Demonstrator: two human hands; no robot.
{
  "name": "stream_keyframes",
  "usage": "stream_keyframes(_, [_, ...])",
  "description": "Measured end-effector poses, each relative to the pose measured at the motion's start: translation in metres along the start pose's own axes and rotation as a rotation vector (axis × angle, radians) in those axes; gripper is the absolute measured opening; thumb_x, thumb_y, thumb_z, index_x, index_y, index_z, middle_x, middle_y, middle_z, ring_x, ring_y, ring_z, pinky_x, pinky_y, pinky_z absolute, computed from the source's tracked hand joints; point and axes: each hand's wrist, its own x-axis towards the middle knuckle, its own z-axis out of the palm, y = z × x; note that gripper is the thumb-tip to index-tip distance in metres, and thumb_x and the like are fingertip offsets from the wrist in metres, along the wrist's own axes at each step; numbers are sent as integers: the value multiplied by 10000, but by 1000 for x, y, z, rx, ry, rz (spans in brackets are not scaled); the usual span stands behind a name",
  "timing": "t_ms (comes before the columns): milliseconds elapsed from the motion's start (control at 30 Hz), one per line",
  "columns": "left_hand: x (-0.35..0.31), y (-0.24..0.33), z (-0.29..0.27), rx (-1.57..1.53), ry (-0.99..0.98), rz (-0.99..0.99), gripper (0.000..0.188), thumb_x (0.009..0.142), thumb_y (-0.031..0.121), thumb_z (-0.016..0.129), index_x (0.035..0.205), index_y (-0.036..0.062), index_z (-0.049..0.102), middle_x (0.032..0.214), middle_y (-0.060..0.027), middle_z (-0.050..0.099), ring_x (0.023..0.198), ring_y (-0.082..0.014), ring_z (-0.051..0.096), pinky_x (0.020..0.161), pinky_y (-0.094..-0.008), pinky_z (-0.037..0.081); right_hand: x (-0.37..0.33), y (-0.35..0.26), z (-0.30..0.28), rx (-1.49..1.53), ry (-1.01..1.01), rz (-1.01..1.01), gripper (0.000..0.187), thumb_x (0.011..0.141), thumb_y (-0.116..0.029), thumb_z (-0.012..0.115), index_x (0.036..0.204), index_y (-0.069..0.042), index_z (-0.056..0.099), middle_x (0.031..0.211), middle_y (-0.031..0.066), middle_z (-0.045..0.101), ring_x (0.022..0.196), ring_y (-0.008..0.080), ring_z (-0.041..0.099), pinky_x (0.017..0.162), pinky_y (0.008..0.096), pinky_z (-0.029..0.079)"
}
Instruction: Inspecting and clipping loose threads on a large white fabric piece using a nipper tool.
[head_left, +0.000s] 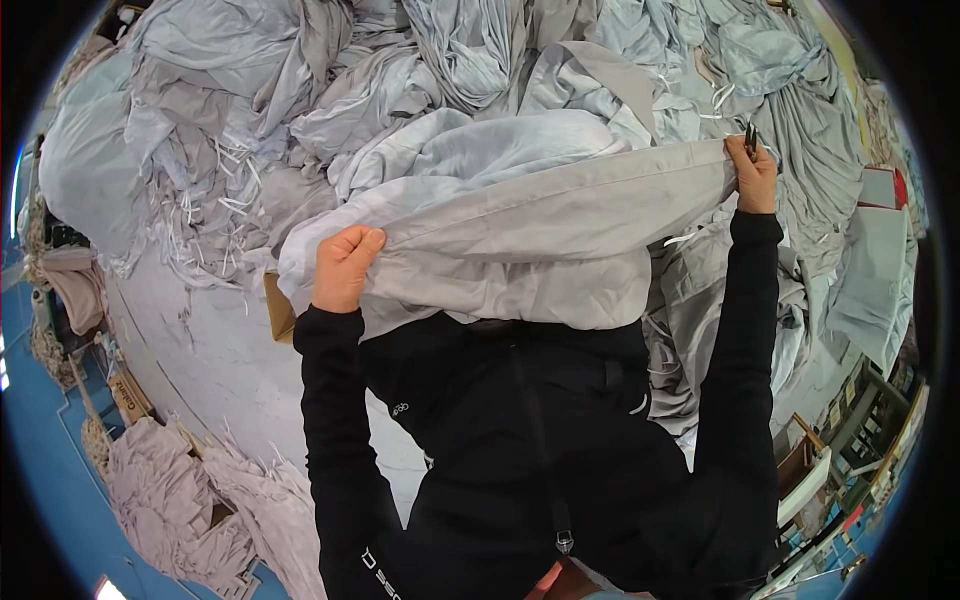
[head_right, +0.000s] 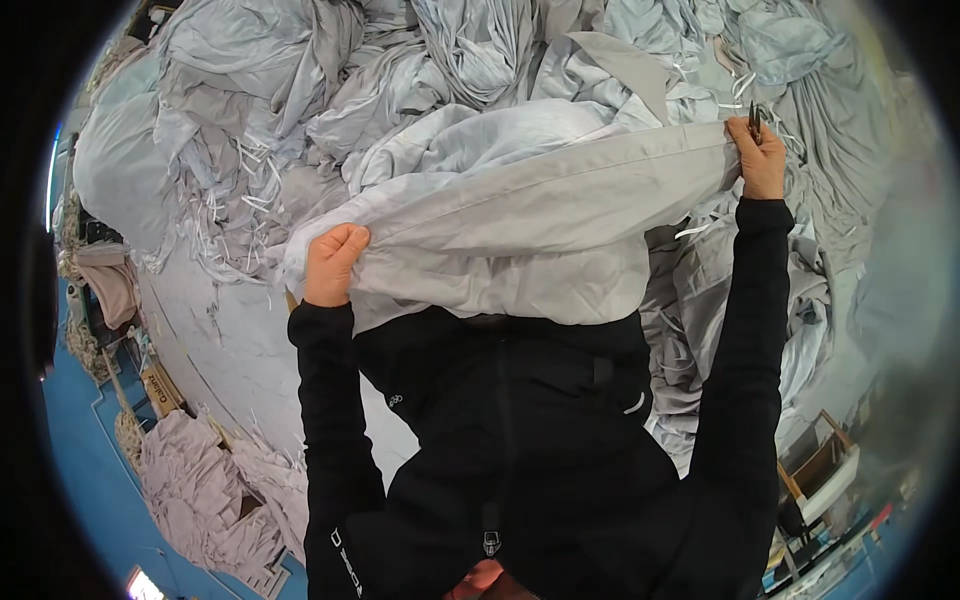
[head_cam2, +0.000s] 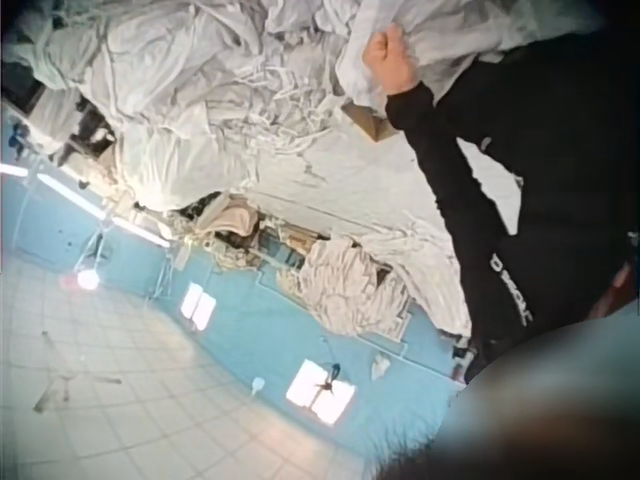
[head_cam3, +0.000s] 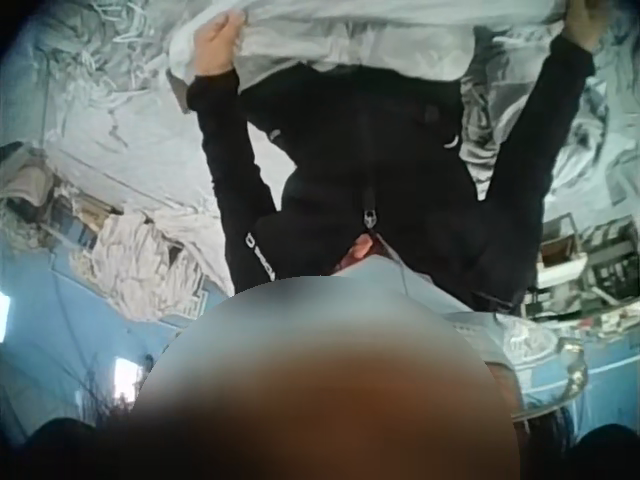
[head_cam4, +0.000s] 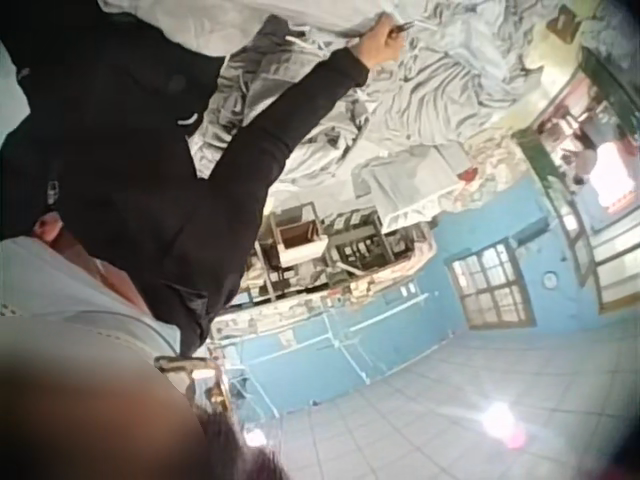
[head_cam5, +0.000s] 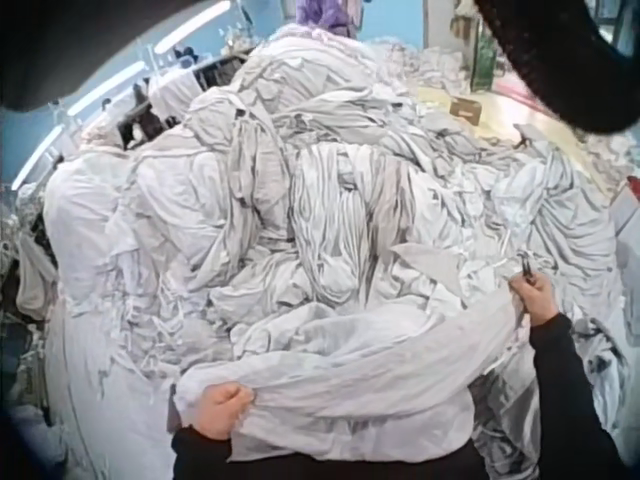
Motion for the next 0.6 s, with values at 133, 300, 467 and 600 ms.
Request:
stream_keyframes(133, [4, 1, 7, 25, 39, 53, 272, 972, 215, 664, 786, 17, 635, 715, 112, 461, 669, -14, 359, 592, -217, 302, 2, 2, 1, -30, 8, 12, 116, 919, -151, 742, 903, -39, 722, 769, -93, 608, 677, -1, 475, 611, 184, 348])
stream_keyframes(300, [17, 0, 16, 36, 28, 96, 281, 972, 214, 663, 793, -2, 644, 716, 102, 482, 671, -21, 378, 596, -217, 319, 10, 13, -5, -96, 77, -10, 134, 902, -164, 763, 894, -36, 724, 760, -92, 612, 670, 1, 476, 605, 186, 350])
stream_keyframes(467, [31, 15, 36, 43, 15, 153, 265, 972, 212, 662, 814, -1, 658, 722, 99, 499, 671, -26, 395, 600, -228, 333, 22, 21, -15, -103, 158, -38, 143, 900, -166, 757, 895, -25, 733, 765, -71, 637, 669, 15, 496, 611, 200, 378])
stream_keyframes(600, [52, 9, 48, 212, -1, 158, 243, 967, 198, 656, 830, -3, 659, 701, 89, 494, 650, -32, 368, 588, -240, 316, 21, 37, -11, -265, 174, -48, 174, 904, -180, 740, 908, -7, 729, 750, -63, 634, 660, 21, 492, 601, 220, 386])
